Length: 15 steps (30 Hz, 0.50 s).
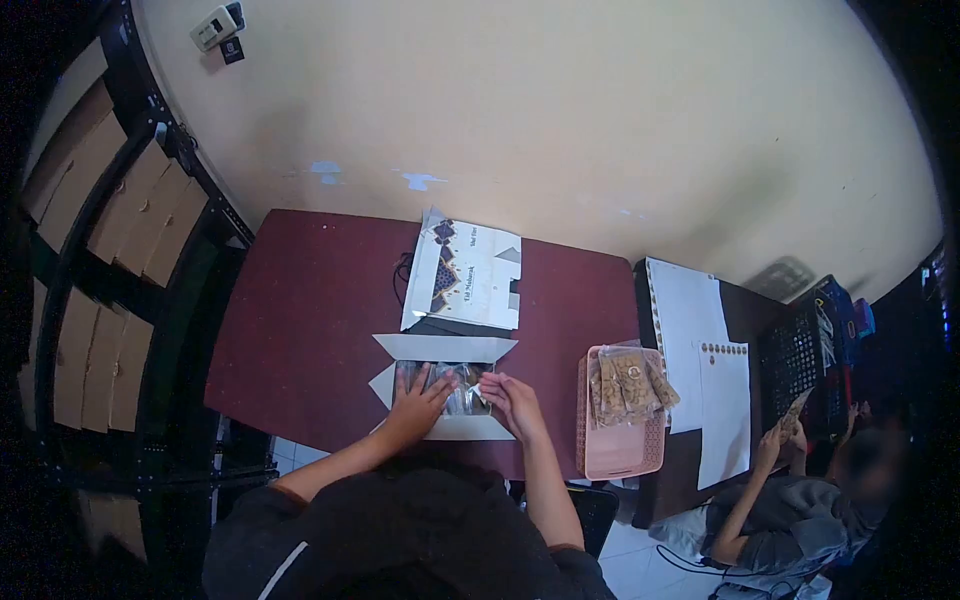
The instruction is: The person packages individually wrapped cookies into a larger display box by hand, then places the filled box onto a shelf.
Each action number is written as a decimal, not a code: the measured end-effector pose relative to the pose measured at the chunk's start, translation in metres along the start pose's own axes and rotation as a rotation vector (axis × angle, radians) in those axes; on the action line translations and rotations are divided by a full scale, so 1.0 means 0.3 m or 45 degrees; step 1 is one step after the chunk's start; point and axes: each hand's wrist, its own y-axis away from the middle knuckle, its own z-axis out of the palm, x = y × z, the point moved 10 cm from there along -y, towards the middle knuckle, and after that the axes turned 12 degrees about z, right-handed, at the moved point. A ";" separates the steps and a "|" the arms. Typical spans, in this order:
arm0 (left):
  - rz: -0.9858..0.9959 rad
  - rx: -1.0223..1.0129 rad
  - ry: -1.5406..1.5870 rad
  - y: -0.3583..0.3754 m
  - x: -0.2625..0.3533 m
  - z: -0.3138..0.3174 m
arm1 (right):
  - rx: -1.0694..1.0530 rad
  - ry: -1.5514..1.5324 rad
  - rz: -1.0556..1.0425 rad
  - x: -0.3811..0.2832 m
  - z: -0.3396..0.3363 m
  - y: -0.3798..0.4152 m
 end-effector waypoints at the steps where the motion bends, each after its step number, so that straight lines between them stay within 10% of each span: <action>1: -0.058 -0.006 -0.126 0.004 0.006 -0.020 | 0.012 0.196 0.007 0.009 0.027 -0.005; 15: -0.250 -0.195 0.506 -0.136 -0.177 -0.015 | 0.137 0.355 -0.250 -0.062 -0.057 -0.102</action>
